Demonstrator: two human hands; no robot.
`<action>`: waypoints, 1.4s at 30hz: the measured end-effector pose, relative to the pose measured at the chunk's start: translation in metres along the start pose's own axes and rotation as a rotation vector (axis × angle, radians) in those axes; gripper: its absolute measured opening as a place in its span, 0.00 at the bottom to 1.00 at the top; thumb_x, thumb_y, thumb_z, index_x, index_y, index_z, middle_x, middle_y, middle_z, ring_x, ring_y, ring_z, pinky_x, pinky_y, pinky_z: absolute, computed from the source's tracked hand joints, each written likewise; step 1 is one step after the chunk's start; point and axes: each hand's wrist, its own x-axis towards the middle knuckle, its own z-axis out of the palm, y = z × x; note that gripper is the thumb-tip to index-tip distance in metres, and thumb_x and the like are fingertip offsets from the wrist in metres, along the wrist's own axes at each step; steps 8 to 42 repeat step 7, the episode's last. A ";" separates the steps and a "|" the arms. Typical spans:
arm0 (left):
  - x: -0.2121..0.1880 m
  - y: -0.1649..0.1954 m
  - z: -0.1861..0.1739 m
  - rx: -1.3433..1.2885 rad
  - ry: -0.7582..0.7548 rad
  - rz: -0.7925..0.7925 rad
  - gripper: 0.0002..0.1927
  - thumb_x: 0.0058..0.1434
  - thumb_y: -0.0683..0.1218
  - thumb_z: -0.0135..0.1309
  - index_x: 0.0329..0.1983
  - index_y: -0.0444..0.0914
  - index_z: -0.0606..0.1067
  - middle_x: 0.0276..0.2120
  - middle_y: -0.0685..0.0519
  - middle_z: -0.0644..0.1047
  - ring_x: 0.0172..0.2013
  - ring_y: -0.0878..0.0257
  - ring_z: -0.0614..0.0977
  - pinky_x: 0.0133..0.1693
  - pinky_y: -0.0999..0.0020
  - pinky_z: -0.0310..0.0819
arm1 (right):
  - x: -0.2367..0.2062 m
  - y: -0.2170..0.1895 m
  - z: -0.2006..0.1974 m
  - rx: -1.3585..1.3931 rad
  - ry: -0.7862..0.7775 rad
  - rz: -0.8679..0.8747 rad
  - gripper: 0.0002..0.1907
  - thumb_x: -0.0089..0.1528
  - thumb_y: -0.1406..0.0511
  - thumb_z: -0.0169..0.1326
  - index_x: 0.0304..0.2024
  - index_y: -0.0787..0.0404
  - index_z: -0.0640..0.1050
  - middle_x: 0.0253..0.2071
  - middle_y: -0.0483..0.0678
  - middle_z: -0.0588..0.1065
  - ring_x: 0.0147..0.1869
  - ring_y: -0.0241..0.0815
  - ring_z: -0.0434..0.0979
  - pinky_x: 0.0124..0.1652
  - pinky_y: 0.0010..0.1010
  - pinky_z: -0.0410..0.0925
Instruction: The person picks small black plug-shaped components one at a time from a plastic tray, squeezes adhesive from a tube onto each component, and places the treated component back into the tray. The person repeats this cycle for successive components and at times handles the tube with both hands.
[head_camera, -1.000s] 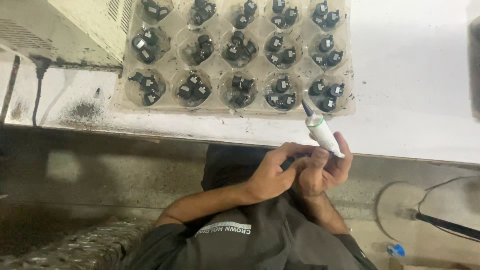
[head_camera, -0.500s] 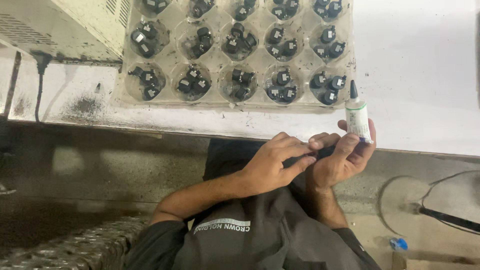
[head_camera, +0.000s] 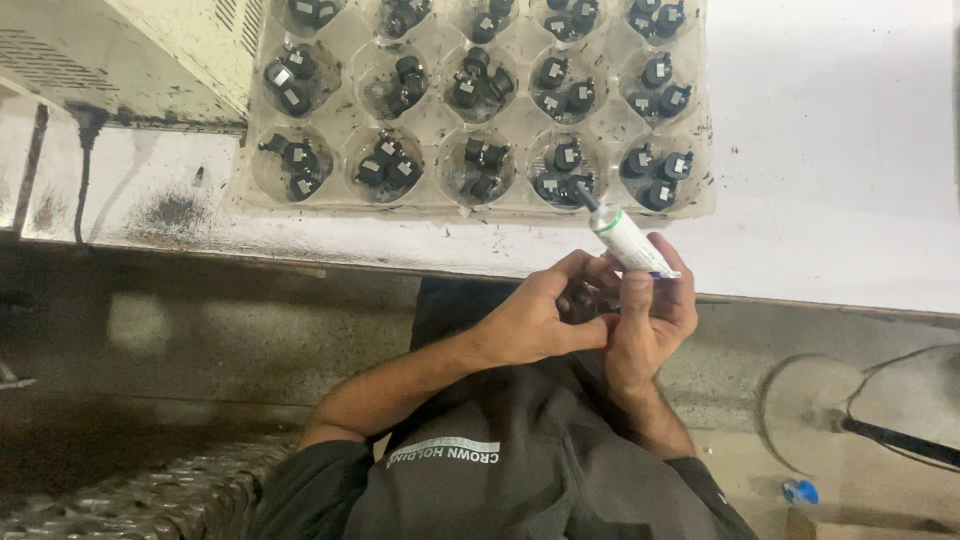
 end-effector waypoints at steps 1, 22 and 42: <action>0.000 -0.002 0.000 -0.097 -0.034 -0.054 0.25 0.59 0.43 0.64 0.58 0.36 0.70 0.42 0.55 0.78 0.41 0.69 0.78 0.43 0.72 0.75 | 0.001 -0.001 0.001 -0.021 -0.018 0.016 0.24 0.75 0.63 0.52 0.68 0.74 0.67 0.53 0.57 0.77 0.56 0.44 0.79 0.56 0.35 0.73; -0.007 -0.033 -0.005 -0.124 -0.006 0.094 0.24 0.67 0.42 0.63 0.65 0.33 0.74 0.44 0.54 0.79 0.45 0.73 0.77 0.48 0.75 0.75 | 0.002 -0.008 0.007 0.126 -0.008 0.068 0.24 0.74 0.64 0.54 0.66 0.74 0.67 0.55 0.60 0.75 0.58 0.49 0.80 0.55 0.40 0.77; -0.007 -0.033 -0.005 -0.124 -0.006 0.094 0.24 0.67 0.42 0.63 0.65 0.33 0.74 0.44 0.54 0.79 0.45 0.73 0.77 0.48 0.75 0.75 | 0.002 -0.008 0.007 0.126 -0.008 0.068 0.24 0.74 0.64 0.54 0.66 0.74 0.67 0.55 0.60 0.75 0.58 0.49 0.80 0.55 0.40 0.77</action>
